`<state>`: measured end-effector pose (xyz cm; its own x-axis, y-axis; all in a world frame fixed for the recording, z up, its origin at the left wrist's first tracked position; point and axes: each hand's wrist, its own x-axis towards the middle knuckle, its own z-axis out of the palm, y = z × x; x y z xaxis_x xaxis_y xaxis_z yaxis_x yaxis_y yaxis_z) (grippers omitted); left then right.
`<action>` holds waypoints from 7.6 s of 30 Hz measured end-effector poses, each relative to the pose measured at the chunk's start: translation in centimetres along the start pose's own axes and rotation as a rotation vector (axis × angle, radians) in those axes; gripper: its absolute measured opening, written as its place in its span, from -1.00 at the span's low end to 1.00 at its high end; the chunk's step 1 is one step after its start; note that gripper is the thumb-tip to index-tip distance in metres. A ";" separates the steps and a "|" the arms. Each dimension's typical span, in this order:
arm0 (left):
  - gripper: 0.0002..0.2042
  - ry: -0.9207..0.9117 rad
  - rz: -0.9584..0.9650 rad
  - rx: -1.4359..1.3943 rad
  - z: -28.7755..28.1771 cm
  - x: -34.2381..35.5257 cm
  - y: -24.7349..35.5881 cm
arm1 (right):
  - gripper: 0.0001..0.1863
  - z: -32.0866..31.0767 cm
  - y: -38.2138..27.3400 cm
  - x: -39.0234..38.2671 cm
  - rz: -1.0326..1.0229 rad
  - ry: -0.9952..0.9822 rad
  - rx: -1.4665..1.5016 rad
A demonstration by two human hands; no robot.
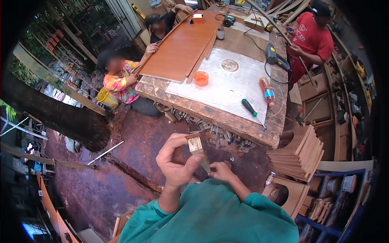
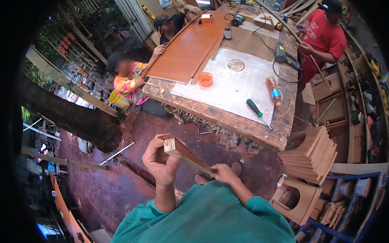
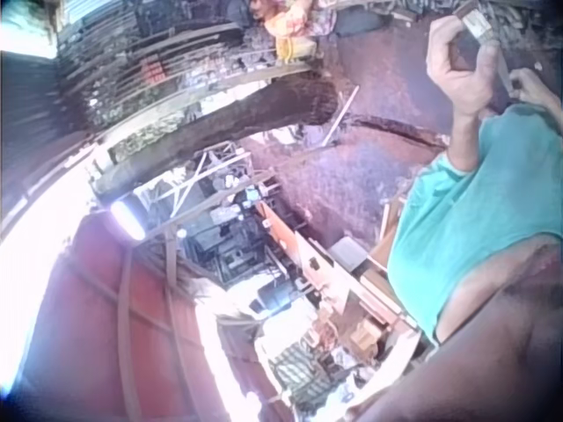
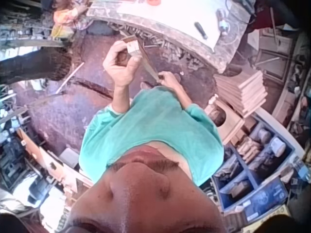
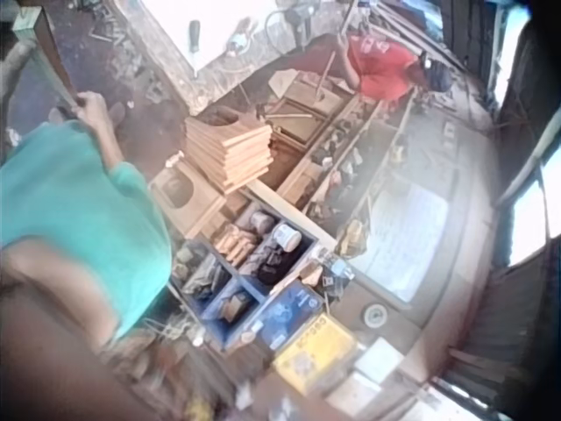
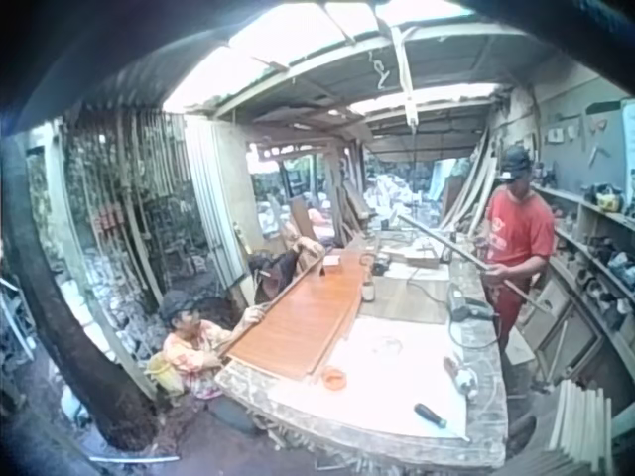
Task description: The person applies edge banding onto wooden pieces by pressing and smoothing the strips along the edges using the handle of a screwdriver.
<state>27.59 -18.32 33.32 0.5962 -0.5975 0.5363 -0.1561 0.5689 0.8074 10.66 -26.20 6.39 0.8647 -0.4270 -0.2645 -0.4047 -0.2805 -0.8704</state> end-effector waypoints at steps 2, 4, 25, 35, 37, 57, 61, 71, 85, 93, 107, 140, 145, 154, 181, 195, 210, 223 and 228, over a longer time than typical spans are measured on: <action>-0.61 -0.003 0.013 0.040 0.1 0.0 -0.2 | -0.62 -0.2 -0.2 -0.1 0.018 -0.002 0.011; -0.61 0.001 0.042 0.083 0.3 0.0 -0.4 | -0.63 -0.5 -0.6 -0.3 0.030 -0.008 0.034; -0.61 0.071 -0.032 0.253 1.4 -0.1 -1.7 | -0.71 -1.6 -3.3 -0.4 -0.011 -0.035 -0.075; -0.58 -0.042 -0.200 0.313 0.5 -0.2 -2.5 | -0.62 -1.7 -2.9 -0.8 0.025 -0.150 -0.198; -0.58 -0.052 -0.159 0.335 0.6 -0.7 -2.5 | -0.58 -3.2 -4.1 -0.8 0.019 -0.255 -0.363; -0.59 -0.092 0.089 0.381 1.5 -1.9 -0.2 | -0.84 -15.2 -27.3 -4.0 -0.760 0.426 0.322; -0.62 -0.084 0.076 0.392 1.4 -1.8 -0.1 | -0.89 -15.1 -27.8 -4.4 -0.737 0.379 0.305; -0.63 -0.029 0.074 0.394 0.7 -1.7 -0.4 | -0.86 -14.5 -28.5 -4.7 -0.672 0.336 0.397; -0.70 -0.062 0.014 0.327 0.6 -2.2 -1.4 | -0.81 -14.8 -28.9 -4.5 -0.808 0.478 0.036; -0.63 -0.049 -0.075 0.271 0.8 -2.7 -1.9 | -0.86 -14.5 -29.1 -4.7 -0.731 0.455 0.007; -0.44 0.000 -0.056 -0.019 0.9 -2.4 -2.2 | -0.88 -15.1 -25.1 -6.0 -0.696 0.401 0.185; -0.54 -0.116 0.010 0.377 0.8 -0.6 -4.3 | -0.37 -17.7 -2.5 6.4 -0.064 0.844 -0.253; -0.51 -0.098 0.030 0.392 -0.7 -0.6 -4.2 | -0.29 -19.7 -0.4 8.3 0.105 0.948 -0.533; -0.55 0.160 -0.028 0.205 -2.8 -0.5 -4.9 | -0.39 -19.3 4.6 9.6 0.273 0.942 -0.572; -0.54 0.120 0.087 0.061 0.1 -1.0 -3.4 | -0.60 -2.1 -2.1 2.0 0.194 0.065 0.939; -0.71 0.169 0.045 0.240 2.3 -2.5 -3.2 | -0.48 -7.0 -17.4 -2.7 -0.376 0.230 0.611; -0.47 0.112 0.000 0.140 1.2 -0.9 -3.4 | -0.32 -8.7 -22.6 -5.2 -0.317 0.254 0.343; -0.36 0.104 0.012 0.188 -0.5 2.0 -5.1 | -0.36 -7.9 -20.0 -5.5 -0.122 0.163 0.329; -0.49 0.119 0.020 0.078 -2.8 2.9 -5.6 | -0.31 -6.8 -18.1 -5.8 -0.176 0.226 0.299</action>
<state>32.41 -21.69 29.65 0.6807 -0.5129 0.5231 -0.2271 0.5312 0.8163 10.96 -24.53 26.46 0.8126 -0.5819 -0.0319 -0.1232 -0.1179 -0.9854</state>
